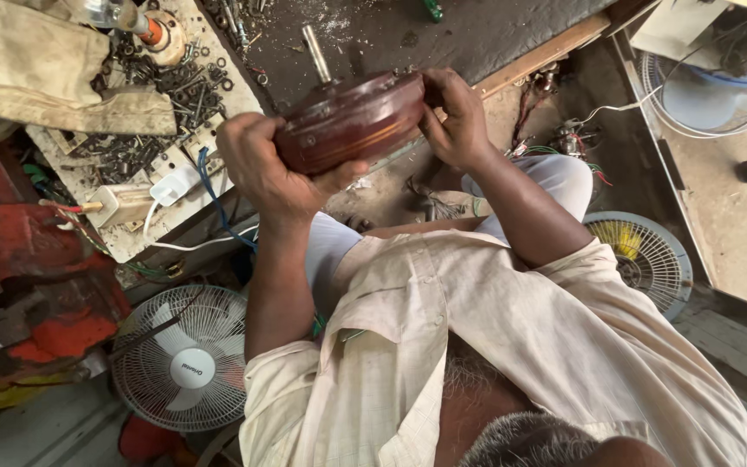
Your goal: The person repairs an electric fan motor at a cluttered workbench. They unscrew the motor housing with a red screwdriver, remove the end cover, handle the rotor and stator assembly, then align the cover back onto the housing and tap it into place with a hammer while pressing the parts together by hand.
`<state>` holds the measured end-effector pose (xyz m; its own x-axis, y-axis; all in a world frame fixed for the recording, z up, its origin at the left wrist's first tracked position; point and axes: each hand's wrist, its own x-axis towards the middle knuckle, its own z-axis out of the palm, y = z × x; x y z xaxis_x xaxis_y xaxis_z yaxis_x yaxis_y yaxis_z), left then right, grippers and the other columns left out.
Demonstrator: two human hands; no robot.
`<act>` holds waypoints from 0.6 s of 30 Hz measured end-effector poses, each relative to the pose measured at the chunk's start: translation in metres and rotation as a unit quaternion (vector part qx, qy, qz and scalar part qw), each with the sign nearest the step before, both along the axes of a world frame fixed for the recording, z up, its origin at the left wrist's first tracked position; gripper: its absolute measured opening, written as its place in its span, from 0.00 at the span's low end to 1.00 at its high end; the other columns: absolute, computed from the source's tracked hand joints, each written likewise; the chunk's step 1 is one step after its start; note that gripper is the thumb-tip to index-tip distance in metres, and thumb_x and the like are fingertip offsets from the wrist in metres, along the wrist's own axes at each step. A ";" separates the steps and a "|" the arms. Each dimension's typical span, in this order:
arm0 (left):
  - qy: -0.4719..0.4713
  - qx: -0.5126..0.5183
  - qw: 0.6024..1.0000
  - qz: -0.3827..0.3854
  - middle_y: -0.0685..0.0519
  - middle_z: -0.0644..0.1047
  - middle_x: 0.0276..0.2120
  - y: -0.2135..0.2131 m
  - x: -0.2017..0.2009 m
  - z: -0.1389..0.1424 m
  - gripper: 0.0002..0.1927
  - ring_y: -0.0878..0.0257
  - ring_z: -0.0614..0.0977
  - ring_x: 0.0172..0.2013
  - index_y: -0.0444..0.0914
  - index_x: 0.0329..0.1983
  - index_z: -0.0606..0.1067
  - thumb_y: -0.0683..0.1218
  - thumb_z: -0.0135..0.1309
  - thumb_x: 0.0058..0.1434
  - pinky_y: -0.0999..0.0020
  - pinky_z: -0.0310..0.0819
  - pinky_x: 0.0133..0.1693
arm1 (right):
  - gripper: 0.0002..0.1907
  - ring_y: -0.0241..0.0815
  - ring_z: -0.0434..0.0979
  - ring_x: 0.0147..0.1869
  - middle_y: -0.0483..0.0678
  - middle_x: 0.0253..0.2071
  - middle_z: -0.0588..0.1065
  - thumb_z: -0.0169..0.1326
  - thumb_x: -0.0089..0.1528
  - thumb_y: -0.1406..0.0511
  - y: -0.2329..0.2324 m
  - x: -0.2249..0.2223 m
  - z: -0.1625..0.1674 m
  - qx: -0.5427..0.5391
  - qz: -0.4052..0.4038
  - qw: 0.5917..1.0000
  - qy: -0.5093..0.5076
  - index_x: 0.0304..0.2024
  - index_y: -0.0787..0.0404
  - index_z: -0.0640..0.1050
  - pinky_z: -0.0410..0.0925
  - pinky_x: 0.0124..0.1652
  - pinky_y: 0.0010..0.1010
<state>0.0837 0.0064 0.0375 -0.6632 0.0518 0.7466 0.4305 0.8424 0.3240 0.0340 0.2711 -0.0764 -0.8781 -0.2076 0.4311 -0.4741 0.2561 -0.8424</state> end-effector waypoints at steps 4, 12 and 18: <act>0.012 -0.006 1.000 -0.006 0.49 0.66 0.42 0.001 0.003 -0.001 0.46 0.55 0.73 0.45 0.37 0.42 0.68 0.83 0.51 0.54 0.55 0.75 0.45 | 0.19 0.47 0.82 0.52 0.56 0.50 0.74 0.54 0.67 0.77 0.005 -0.001 0.007 -0.015 0.037 0.999 0.024 0.59 0.68 0.70 0.76 0.51 0.34; -0.010 0.016 1.000 0.006 0.47 0.67 0.42 0.011 -0.008 0.009 0.46 0.55 0.74 0.44 0.36 0.43 0.69 0.83 0.53 0.54 0.56 0.75 0.43 | 0.15 0.47 0.82 0.54 0.56 0.51 0.76 0.56 0.68 0.77 0.014 0.000 0.028 -0.038 0.057 0.998 -0.016 0.57 0.69 0.72 0.78 0.53 0.33; -0.023 -0.011 1.000 0.000 0.47 0.67 0.43 0.023 -0.013 0.017 0.45 0.54 0.74 0.45 0.36 0.43 0.69 0.83 0.56 0.56 0.56 0.74 0.44 | 0.14 0.45 0.82 0.45 0.53 0.46 0.81 0.57 0.65 0.83 0.104 -0.039 0.045 0.095 -0.112 0.984 0.105 0.50 0.67 0.80 0.74 0.45 0.30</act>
<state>0.0704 0.0291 0.0543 -0.6968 0.0676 0.7141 0.4154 0.8496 0.3249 -0.0050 0.3753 -0.0316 -0.8066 -0.1139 0.5800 -0.5468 0.5164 -0.6591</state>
